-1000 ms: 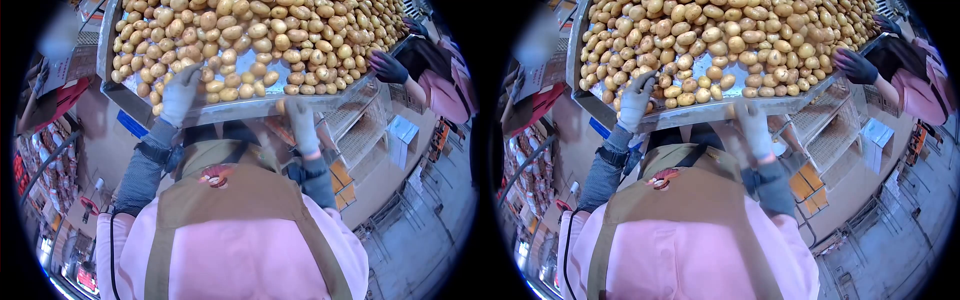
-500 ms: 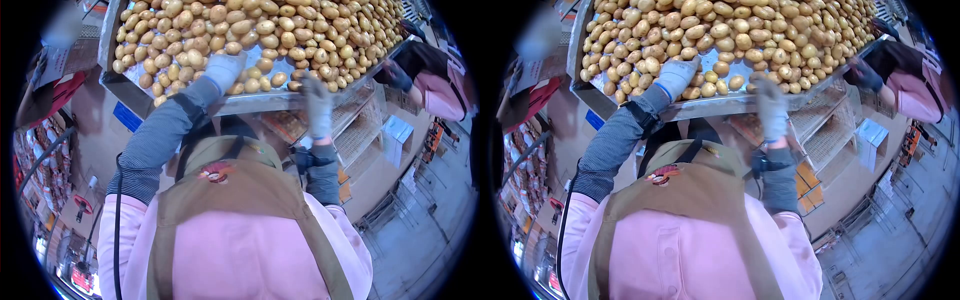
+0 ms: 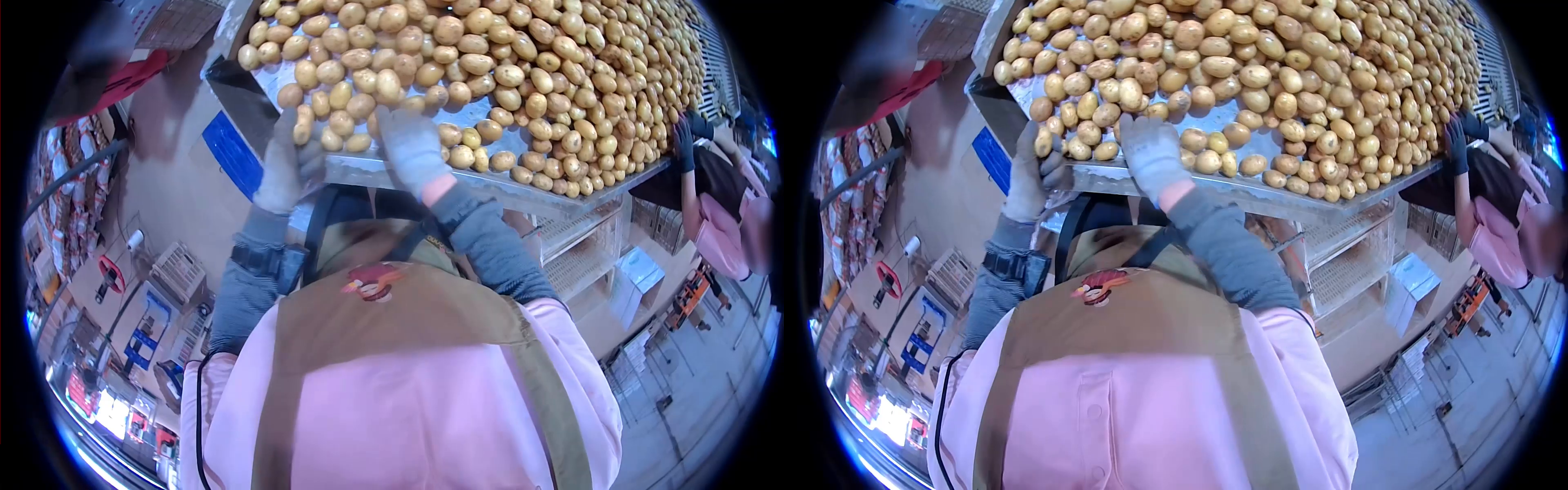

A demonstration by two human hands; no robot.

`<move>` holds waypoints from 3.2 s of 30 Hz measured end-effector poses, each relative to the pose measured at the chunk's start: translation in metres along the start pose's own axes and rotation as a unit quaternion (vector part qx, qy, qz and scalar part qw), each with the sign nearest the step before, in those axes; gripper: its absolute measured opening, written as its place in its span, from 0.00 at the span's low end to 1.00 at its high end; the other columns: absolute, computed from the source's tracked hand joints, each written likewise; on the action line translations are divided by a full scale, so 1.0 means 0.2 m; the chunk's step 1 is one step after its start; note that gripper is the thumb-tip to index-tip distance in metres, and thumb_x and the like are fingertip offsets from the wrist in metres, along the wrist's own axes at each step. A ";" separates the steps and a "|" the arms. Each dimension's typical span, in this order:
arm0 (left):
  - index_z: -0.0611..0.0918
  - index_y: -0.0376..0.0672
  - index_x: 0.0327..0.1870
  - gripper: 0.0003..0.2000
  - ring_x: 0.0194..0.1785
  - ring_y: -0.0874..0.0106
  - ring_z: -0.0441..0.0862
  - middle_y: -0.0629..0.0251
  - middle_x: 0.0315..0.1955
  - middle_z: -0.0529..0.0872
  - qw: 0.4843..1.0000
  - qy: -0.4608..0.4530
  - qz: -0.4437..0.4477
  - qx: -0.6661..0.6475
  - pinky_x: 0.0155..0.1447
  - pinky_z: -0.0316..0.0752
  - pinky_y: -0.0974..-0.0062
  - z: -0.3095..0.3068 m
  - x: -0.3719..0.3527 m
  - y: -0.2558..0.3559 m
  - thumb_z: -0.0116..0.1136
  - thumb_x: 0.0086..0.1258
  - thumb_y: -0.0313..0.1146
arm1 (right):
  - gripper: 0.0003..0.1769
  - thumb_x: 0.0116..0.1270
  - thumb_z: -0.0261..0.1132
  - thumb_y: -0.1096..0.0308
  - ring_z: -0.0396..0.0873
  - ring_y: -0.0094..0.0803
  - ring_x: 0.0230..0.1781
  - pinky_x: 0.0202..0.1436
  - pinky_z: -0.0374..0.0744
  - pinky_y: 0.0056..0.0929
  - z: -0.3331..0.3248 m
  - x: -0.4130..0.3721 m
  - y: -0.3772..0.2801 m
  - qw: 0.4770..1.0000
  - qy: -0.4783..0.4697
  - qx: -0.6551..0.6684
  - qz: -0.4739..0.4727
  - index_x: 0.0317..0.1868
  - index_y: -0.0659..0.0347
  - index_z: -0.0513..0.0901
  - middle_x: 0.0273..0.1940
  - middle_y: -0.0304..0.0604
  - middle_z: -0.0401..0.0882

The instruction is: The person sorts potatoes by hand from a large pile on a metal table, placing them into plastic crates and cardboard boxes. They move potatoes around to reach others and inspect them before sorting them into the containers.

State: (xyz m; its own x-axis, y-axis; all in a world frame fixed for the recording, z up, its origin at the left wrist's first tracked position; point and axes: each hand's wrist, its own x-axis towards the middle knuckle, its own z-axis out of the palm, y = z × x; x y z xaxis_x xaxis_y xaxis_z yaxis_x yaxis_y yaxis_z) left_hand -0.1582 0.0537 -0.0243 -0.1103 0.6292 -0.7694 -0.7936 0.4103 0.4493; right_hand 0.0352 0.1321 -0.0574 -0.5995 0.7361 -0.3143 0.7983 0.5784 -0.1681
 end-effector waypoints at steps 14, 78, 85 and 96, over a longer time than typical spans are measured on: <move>0.73 0.39 0.68 0.33 0.41 0.70 0.86 0.65 0.42 0.83 0.988 -0.098 0.020 0.117 0.34 0.76 0.80 0.09 -0.05 -0.06 0.41 0.82 0.62 | 0.23 0.57 0.78 0.73 0.80 0.50 0.57 0.61 0.78 0.41 -0.32 -0.33 0.20 0.684 -0.050 0.726 0.051 0.53 0.62 0.82 0.60 0.54 0.78; 0.69 0.37 0.73 0.37 0.53 0.69 0.83 0.54 0.56 0.83 0.896 0.193 0.248 0.313 0.55 0.80 0.73 -0.34 0.45 0.22 0.70 0.70 0.50 | 0.22 0.68 0.64 0.46 0.81 0.43 0.52 0.52 0.78 0.50 -0.23 1.12 0.17 0.927 0.333 -0.030 -0.172 0.55 0.49 0.83 0.47 0.45 0.83; 0.68 0.43 0.77 0.37 0.69 0.50 0.74 0.45 0.66 0.73 0.803 0.206 0.311 0.465 0.72 0.71 0.57 -0.31 0.37 0.15 0.69 0.65 0.35 | 0.27 0.62 0.68 0.46 0.71 0.50 0.65 0.60 0.73 0.52 -0.08 0.46 -0.09 0.953 0.219 0.023 -0.208 0.61 0.45 0.82 0.57 0.42 0.79; 0.81 0.44 0.58 0.20 0.67 0.55 0.75 0.54 0.63 0.79 0.632 0.106 0.443 0.627 0.74 0.68 0.60 -0.18 0.29 0.01 0.63 0.64 0.25 | 0.20 0.65 0.67 0.59 0.70 0.51 0.69 0.71 0.69 0.53 -0.03 0.22 -0.08 0.959 0.075 0.128 -0.242 0.56 0.53 0.82 0.65 0.48 0.74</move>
State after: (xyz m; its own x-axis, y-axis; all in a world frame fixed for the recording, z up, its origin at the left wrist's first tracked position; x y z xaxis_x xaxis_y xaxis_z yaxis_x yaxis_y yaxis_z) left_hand -0.1873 0.0667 -0.0849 -0.3623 0.9306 0.0521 0.7190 0.2435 0.6509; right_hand -0.0046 0.1576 -0.0622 -0.8901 0.4556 -0.0072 0.4003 0.7744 -0.4900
